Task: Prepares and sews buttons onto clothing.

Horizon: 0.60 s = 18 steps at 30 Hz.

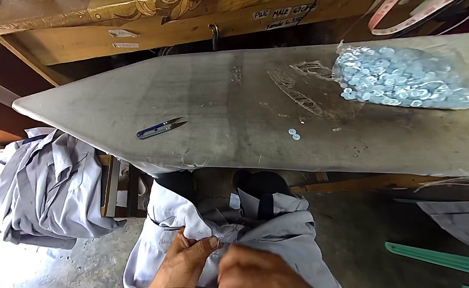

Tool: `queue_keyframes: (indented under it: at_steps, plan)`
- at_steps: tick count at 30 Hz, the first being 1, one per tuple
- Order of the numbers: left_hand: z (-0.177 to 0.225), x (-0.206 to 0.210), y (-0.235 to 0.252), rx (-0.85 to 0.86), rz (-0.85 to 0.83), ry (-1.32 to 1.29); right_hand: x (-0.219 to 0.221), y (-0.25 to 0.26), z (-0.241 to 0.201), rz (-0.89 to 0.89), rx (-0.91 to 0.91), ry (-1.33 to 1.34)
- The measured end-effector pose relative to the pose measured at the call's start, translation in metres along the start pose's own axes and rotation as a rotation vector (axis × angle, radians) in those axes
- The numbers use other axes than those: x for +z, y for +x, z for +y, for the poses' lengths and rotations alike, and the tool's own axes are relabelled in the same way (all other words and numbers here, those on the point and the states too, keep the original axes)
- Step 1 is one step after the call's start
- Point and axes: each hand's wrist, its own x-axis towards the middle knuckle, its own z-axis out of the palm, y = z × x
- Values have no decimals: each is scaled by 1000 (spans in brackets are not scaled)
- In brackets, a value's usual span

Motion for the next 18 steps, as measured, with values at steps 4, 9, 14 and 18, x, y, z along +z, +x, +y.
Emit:
queue_keyframes:
  at_steps: [4,9,14,18]
  plan:
    - [-3,-5,2,12,-50,-44,-15,-2,17,264,97,-272]
    - [-6,-8,3,6,-50,-103,-10,-3,17,343,185,-325]
    - [-3,-3,2,-30,-8,-132,-5,-3,21,318,173,-288]
    - [-4,-2,2,-30,4,-146,-6,-2,21,310,193,-304]
